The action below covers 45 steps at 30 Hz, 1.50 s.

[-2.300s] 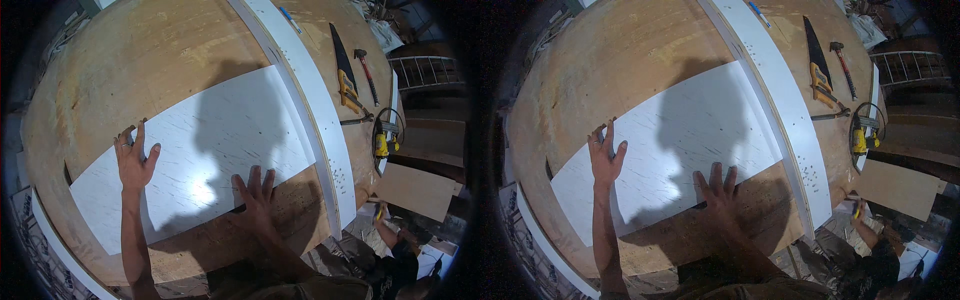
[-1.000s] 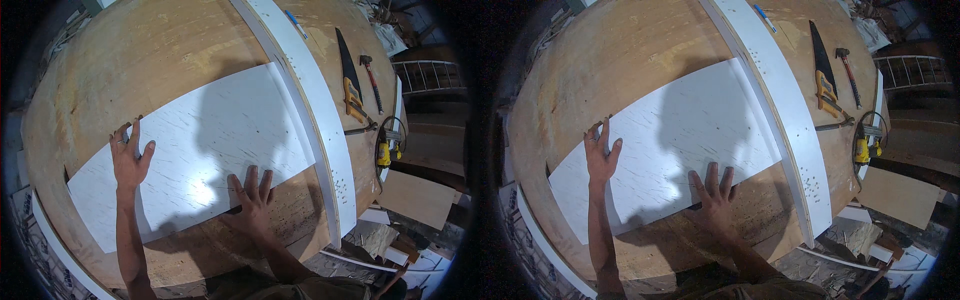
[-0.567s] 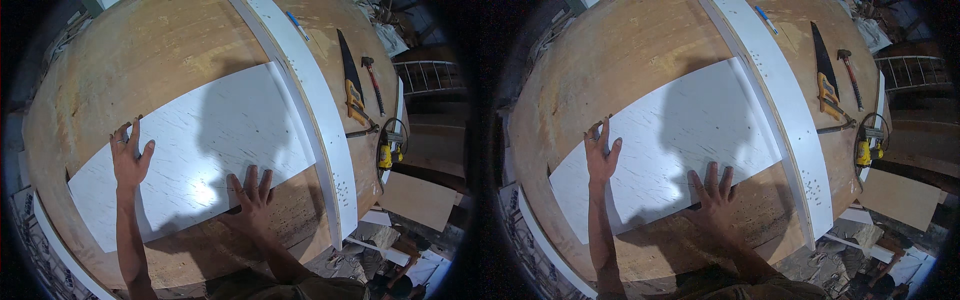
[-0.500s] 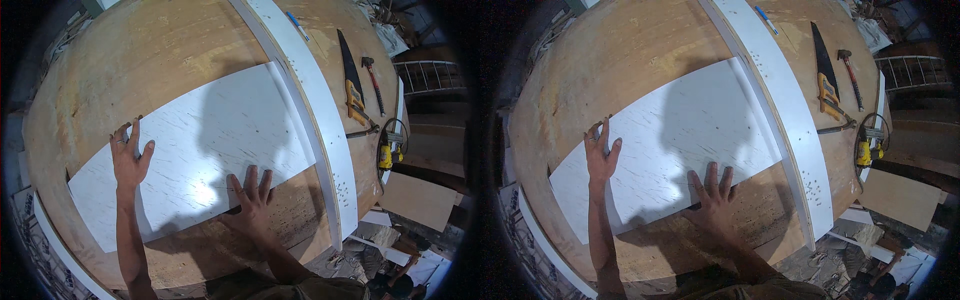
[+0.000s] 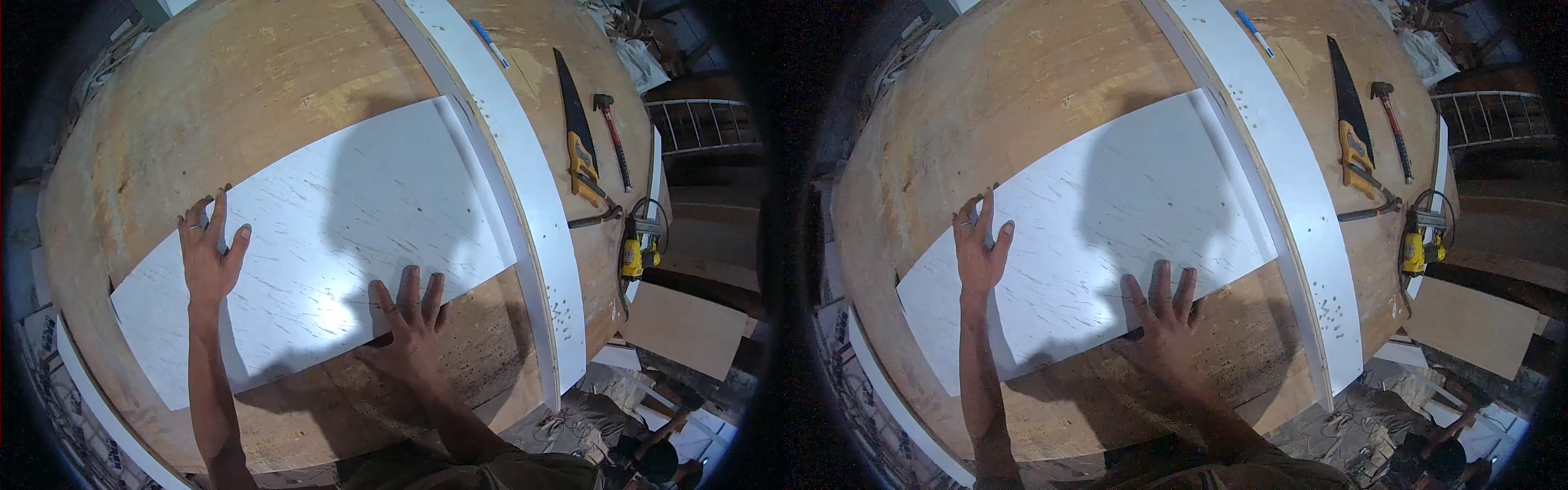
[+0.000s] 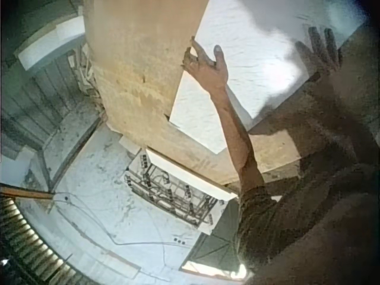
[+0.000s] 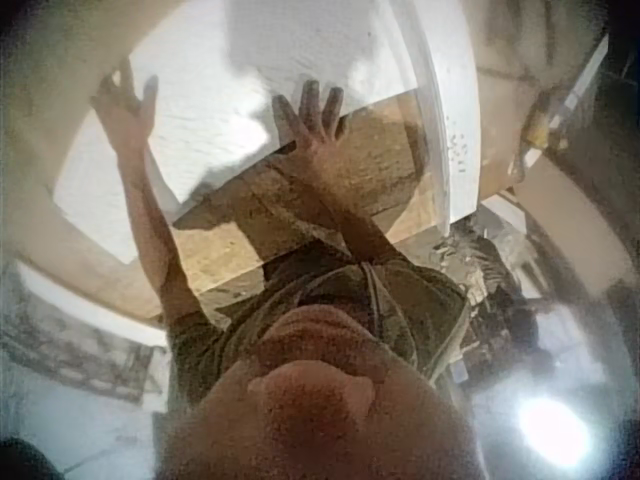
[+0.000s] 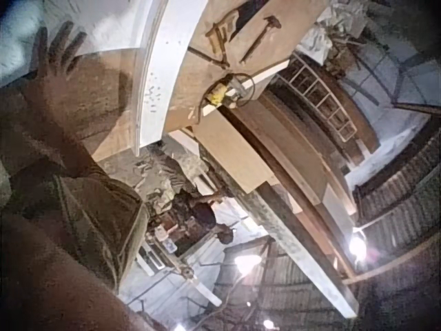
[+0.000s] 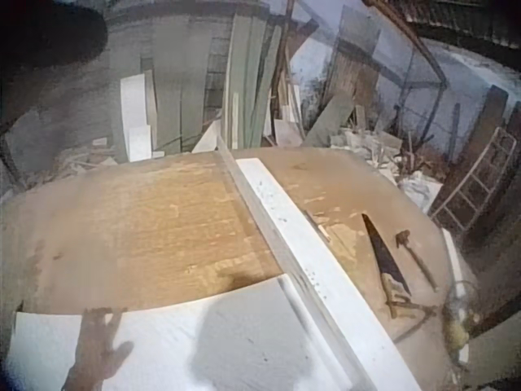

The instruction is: The person picks up and arranges white marble-patterned wood panels on a large wooden workbench, aligning them alongside a white guide rail and moving other pieces around the workshop floor.

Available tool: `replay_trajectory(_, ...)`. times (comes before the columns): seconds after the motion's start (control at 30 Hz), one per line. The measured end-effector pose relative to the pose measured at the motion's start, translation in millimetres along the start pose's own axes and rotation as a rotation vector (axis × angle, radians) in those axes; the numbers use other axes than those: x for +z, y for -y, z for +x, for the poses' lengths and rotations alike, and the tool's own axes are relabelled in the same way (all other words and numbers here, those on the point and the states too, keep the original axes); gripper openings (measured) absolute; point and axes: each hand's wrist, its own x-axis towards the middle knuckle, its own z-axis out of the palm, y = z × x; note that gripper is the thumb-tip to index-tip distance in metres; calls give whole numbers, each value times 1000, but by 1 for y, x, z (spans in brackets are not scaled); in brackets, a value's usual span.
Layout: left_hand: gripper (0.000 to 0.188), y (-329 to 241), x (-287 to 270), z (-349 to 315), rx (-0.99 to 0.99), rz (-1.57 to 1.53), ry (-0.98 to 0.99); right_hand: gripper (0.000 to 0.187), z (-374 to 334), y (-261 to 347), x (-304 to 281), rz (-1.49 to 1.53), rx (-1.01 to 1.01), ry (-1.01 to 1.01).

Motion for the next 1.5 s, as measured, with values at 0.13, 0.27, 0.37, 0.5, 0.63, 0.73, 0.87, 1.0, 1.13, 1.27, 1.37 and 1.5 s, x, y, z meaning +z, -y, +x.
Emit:
replay_trajectory(0.13,64,0,-2,2,-15,-34,0,117,2,3,0,-24,-2,-15)
replay_trajectory(0.27,65,1,1,3,-25,-37,4,116,5,1,2,-17,-1,8)
replay_trajectory(0.37,66,2,0,6,18,-7,-28,114,7,1,-1,-2,-14,9)
replay_trajectory(0.5,65,3,1,8,-17,-56,-12,113,10,3,-6,2,-9,59)
replay_trajectory(0.63,65,5,4,10,-12,-23,-16,113,12,3,-2,-8,-10,44)
replay_trajectory(0.73,64,6,4,11,1,-25,-12,113,15,6,-2,16,22,45)
replay_trajectory(0.87,66,8,2,11,-8,-55,-36,111,14,8,-7,46,-4,44)
replay_trajectory(1.0,65,6,3,13,12,-85,-47,109,15,9,-11,27,15,72)
replay_trajectory(1.13,62,3,8,10,-7,-47,-23,109,16,8,-15,-22,40,94)
replay_trajectory(1.27,56,-1,8,12,-16,-29,-1,114,21,1,-23,-2,22,72)
replay_trajectory(1.37,53,-1,10,12,-40,5,-1,118,23,-4,-23,-6,31,63)
replay_trajectory(1.5,53,-4,9,12,-40,-12,-4,118,22,-8,-25,-34,11,55)
